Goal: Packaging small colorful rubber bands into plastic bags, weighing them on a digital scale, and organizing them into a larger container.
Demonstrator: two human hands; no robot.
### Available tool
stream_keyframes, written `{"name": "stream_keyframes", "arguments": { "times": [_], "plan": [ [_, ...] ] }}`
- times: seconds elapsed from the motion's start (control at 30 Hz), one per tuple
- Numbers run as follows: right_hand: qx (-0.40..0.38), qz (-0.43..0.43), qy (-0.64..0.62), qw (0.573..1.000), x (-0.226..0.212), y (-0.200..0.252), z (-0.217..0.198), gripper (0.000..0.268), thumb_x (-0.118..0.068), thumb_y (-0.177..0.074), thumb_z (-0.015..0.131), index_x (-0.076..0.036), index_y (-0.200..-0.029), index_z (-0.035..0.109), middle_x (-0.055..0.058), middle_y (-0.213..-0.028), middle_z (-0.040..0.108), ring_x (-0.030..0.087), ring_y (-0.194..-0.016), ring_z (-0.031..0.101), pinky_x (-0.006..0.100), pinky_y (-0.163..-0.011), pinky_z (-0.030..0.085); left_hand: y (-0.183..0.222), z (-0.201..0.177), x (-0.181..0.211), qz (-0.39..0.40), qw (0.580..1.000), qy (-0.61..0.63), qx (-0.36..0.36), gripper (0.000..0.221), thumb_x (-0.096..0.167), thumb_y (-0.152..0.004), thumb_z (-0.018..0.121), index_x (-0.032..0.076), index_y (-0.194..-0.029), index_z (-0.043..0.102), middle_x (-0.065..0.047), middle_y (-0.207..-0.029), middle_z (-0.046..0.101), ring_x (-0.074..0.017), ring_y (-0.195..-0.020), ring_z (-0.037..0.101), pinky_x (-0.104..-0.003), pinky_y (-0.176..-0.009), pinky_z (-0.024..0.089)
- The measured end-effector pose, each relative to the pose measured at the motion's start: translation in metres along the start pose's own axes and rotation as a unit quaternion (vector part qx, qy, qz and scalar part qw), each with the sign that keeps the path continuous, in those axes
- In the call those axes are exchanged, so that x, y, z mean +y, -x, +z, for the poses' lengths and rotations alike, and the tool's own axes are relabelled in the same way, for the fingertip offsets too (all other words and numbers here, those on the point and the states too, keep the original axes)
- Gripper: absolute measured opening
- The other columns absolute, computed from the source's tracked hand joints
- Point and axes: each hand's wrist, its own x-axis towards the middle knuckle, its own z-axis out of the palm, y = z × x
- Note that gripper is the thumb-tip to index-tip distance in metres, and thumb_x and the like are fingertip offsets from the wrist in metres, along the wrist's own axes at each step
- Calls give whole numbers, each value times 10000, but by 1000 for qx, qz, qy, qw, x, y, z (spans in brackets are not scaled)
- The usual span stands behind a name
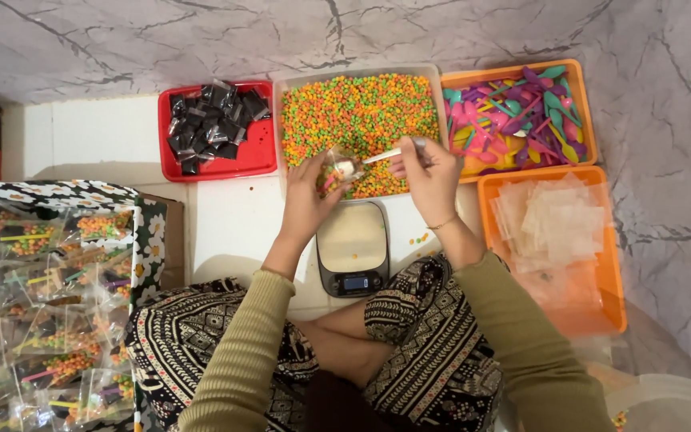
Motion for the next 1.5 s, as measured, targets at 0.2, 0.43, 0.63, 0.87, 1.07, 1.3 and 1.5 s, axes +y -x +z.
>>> {"name": "stream_keyframes", "arguments": {
  "times": [0.2, 0.43, 0.63, 0.87, 1.07, 1.3, 1.5],
  "plan": [
    [65, 95, -52, 992, 1, -5, -2, 218, -137, -1029, 614, 2, -888, 707, 188, -764, 742, 201, -637, 750, 271, -579, 666, 1, 2, 1, -9, 999, 40, 16, 757, 275, -727, 931, 64, -1376, 605, -136, -1191, 670, -359, -1117, 642, -452, -1039, 463],
    [159, 141, -103, 972, 45, -4, -19, 180, -168, -997, 643, -32, -903, 713, 160, -777, 753, 194, -640, 766, 251, -564, 678, 19, -17, 22, -46, 996, 61, 46, 748, 265, -732, 937, 53, -1364, 597, -159, -1166, 665, -392, -1127, 655, -465, -993, 526],
    [115, 36, 38, 992, 121, 25, -13, 166, -118, -1048, 626, -10, -954, 708, 245, -835, 742, 288, -744, 762, 338, -619, 663, 74, -24, 53, -122, 979, 139, 89, 665, 199, -776, 913, -21, -1319, 600, -216, -1146, 661, -405, -1118, 665, -496, -980, 542],
    [10, -96, 189, 977, 43, 84, 11, 543, -197, -969, 743, -48, -1452, 543, 265, -1336, 559, 483, -1301, 514, 619, -1092, 401, 115, -27, 56, -163, 966, 180, 90, 733, 186, -739, 934, -20, -1344, 574, -208, -1207, 668, -388, -1199, 640, -446, -986, 555],
    [-231, -91, 170, 954, -9, 139, 20, 308, -237, -873, 825, -188, -1166, 745, 91, -1199, 694, 350, -1232, 644, 471, -1048, 503, 129, -12, 46, -97, 983, 145, 50, 692, 90, -761, 879, 44, -1378, 570, -167, -1233, 631, -394, -1241, 604, -456, -1014, 553],
    [-107, 35, 152, 982, 34, 143, 8, 108, -174, -962, 766, -141, -1060, 800, 89, -983, 793, 259, -969, 762, 369, -820, 620, 162, -62, 89, -87, 990, 78, 83, 986, 181, -743, 903, 52, -1562, 369, -286, -1475, 456, -514, -1388, 423, -617, -1130, 391],
    [-69, 126, 179, 973, 143, 143, -3, 225, -251, -1010, 700, -69, -1131, 753, 201, -1036, 764, 331, -1018, 733, 455, -862, 600, 246, -115, 81, -186, 976, 80, 84, 732, 188, -915, 765, 14, -1520, 392, -252, -1399, 495, -477, -1321, 511, -567, -1074, 462]
  ]
}}
